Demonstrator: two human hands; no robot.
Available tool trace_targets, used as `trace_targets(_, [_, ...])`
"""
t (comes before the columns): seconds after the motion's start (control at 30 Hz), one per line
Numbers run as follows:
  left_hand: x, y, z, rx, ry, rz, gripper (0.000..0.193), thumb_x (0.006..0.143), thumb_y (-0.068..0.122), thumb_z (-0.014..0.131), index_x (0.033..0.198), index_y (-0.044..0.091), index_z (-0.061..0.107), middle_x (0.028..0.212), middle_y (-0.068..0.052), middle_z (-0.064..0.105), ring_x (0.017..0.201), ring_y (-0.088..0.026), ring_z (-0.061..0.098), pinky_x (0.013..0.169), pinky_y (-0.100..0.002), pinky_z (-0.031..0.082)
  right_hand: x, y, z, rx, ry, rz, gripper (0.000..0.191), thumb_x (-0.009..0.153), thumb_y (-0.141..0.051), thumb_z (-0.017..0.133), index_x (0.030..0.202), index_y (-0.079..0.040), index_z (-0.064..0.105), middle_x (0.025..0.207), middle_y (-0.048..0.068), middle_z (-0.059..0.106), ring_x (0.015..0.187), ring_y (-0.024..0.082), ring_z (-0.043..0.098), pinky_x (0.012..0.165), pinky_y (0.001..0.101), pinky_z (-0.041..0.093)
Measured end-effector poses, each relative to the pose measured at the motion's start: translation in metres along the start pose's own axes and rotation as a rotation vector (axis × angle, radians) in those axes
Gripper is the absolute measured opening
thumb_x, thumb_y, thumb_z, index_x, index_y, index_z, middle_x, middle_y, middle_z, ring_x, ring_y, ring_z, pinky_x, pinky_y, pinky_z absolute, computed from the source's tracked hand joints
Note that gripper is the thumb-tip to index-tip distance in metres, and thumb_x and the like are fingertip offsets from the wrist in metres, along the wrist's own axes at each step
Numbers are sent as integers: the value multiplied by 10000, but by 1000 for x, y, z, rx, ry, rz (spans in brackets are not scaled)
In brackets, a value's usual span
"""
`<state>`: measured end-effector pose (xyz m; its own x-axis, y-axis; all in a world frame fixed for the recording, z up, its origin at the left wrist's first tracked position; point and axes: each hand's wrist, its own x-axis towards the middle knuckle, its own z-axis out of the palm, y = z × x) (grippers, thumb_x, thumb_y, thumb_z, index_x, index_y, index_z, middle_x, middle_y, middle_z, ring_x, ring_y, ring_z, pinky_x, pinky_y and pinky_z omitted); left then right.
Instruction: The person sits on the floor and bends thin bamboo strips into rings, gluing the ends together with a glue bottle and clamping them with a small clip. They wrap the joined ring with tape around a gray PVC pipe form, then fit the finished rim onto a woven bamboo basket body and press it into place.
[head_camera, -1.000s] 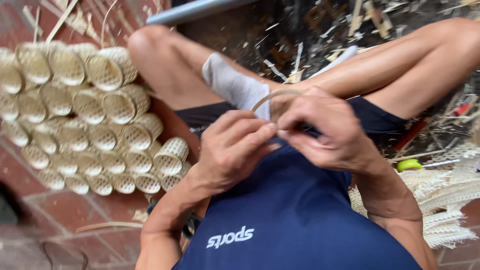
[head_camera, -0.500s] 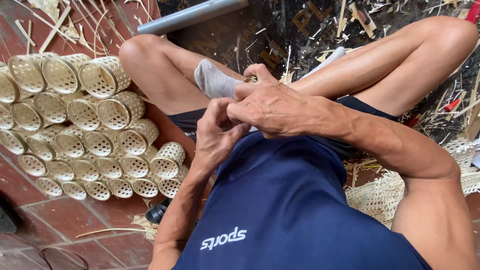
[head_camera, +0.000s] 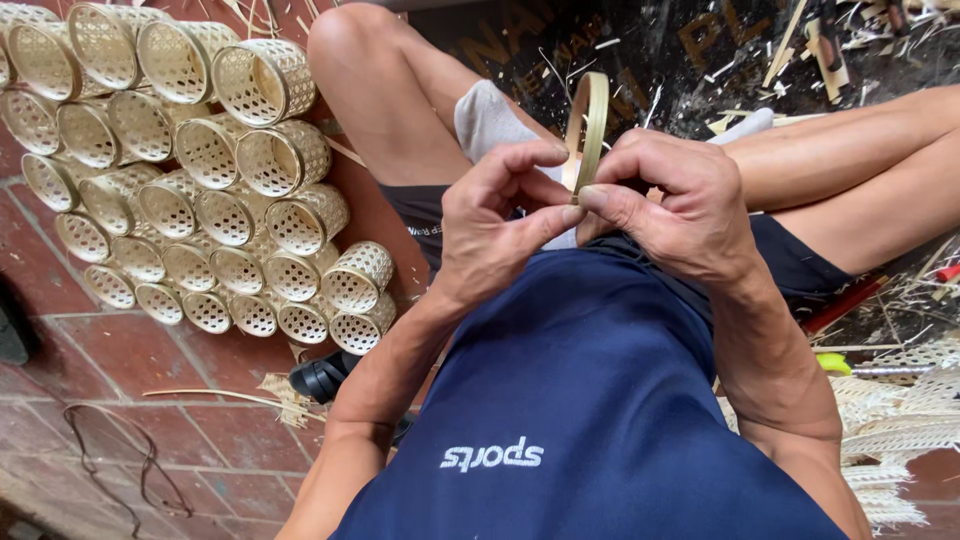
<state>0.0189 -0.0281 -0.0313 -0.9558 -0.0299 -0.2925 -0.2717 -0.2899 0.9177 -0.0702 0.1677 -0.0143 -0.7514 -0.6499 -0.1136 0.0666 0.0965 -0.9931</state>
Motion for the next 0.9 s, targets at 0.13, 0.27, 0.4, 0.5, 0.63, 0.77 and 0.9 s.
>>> trace_targets(0.13, [5, 8, 4, 125, 17, 63, 405, 967, 10, 788, 1328, 17, 603, 1064, -54, 737, 958, -80, 710, 844, -243, 600, 10, -1, -1, 154, -40, 163, 105, 939, -48, 642, 874, 1, 576, 871, 37, 637, 736, 127, 726, 625, 274, 606])
trace_targets(0.27, [8, 23, 3, 313, -7, 62, 390, 944, -12, 789, 1310, 44, 666, 995, -35, 722, 863, -67, 657, 742, -239, 544, 17, 3, -4, -250, -55, -223, 169, 934, 6, 726, 883, 14, 565, 824, 110, 593, 740, 247, 597, 655, 361, 472])
trace_targets(0.4, [10, 33, 6, 415, -31, 124, 404, 920, -18, 786, 1299, 66, 672, 983, -30, 681, 832, -78, 647, 720, -237, 549, 19, 7, -10, -250, -78, -228, 185, 906, 7, 747, 874, 12, 566, 797, 118, 567, 716, 260, 572, 640, 378, 449])
trace_targets(0.5, [14, 32, 10, 489, -27, 201, 388, 909, -36, 771, 1270, 56, 664, 955, -33, 658, 805, -98, 624, 718, -243, 541, 21, 2, -13, -268, -64, -226, 164, 907, 6, 757, 890, 15, 594, 798, 113, 583, 717, 252, 585, 645, 370, 459])
trace_targets(0.63, [24, 27, 13, 513, 30, 366, 349, 909, -62, 766, 1223, 39, 654, 931, -37, 639, 767, -136, 582, 686, -264, 505, 23, -12, -11, -500, 83, -281, 164, 937, -34, 827, 924, 6, 668, 820, 113, 659, 725, 248, 621, 661, 371, 474])
trace_targets(0.77, [28, 24, 16, 546, 54, 405, 332, 889, -82, 728, 1195, 20, 655, 938, -44, 651, 783, -135, 598, 679, -258, 515, 17, -21, -4, -585, 156, -276, 168, 936, -23, 824, 885, 2, 666, 779, 106, 654, 696, 235, 635, 648, 350, 493])
trace_targets(0.9, [35, 26, 13, 419, 29, 303, 302, 917, -67, 733, 1206, 6, 680, 955, -35, 655, 836, -112, 610, 738, -251, 525, 21, -8, -12, -529, 192, -325, 137, 904, -15, 791, 889, 29, 662, 777, 123, 642, 678, 221, 613, 615, 331, 475])
